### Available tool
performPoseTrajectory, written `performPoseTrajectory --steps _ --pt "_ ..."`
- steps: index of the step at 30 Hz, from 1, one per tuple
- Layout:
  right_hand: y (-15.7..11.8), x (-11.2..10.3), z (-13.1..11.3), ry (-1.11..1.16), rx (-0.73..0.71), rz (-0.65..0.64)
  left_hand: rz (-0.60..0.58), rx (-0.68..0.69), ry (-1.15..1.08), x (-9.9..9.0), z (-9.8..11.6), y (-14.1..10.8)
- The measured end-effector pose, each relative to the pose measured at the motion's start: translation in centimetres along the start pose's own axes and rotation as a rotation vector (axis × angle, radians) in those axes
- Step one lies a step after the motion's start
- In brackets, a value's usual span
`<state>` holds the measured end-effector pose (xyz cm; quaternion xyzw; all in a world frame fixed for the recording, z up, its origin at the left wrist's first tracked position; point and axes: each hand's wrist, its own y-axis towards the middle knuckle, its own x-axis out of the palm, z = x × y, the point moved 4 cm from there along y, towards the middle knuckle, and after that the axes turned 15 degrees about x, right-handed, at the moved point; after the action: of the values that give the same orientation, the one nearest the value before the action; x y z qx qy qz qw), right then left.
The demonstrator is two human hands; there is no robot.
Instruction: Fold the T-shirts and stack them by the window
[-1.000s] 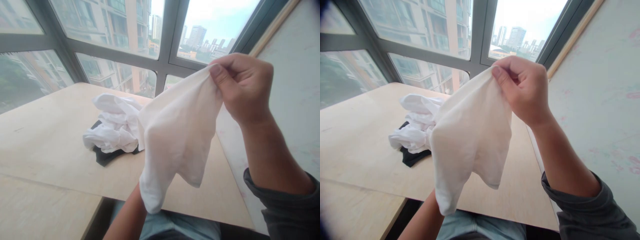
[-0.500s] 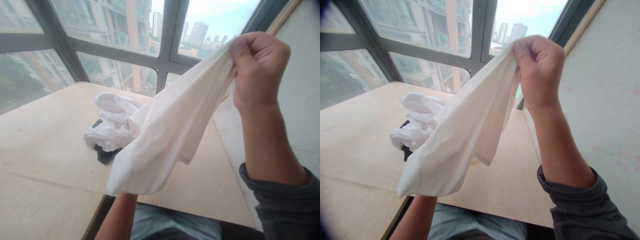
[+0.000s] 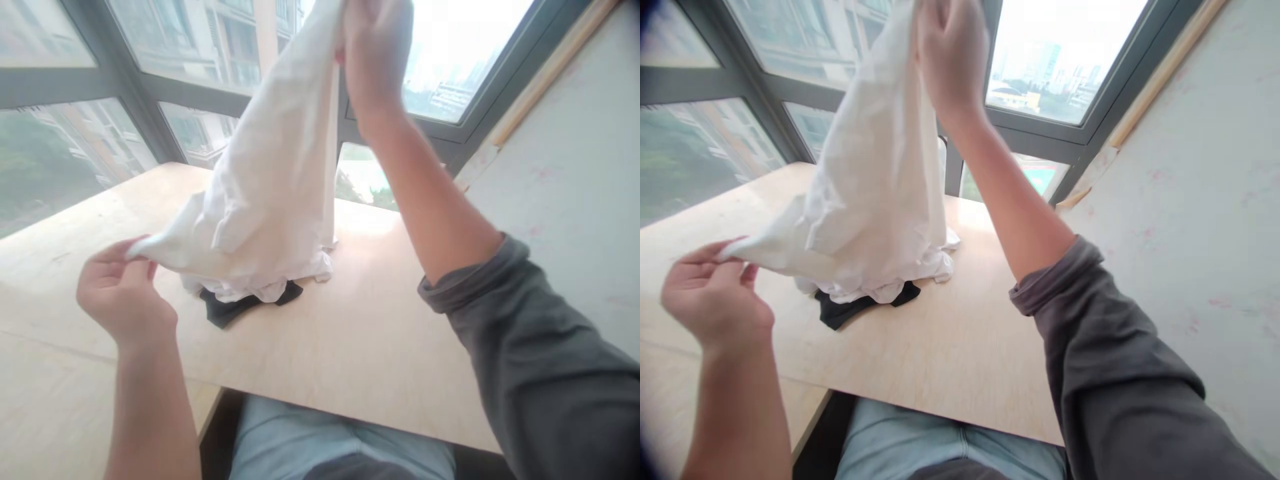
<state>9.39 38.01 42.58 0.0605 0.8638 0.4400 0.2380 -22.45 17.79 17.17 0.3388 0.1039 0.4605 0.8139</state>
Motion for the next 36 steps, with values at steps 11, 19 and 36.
performPoseTrajectory --steps 11,19,36 --pt "-30.0 14.2 13.6 0.081 0.769 -0.449 -0.655 -0.013 0.088 2.8 3.5 -17.8" --pt "-38.6 0.8 23.0 -0.247 1.05 -0.017 -1.208 -0.284 -0.315 9.6 8.2 -30.0" --pt "-41.5 -5.8 27.6 -0.505 1.064 -0.006 -1.326 0.652 -0.412 16.9 23.1 -36.0"
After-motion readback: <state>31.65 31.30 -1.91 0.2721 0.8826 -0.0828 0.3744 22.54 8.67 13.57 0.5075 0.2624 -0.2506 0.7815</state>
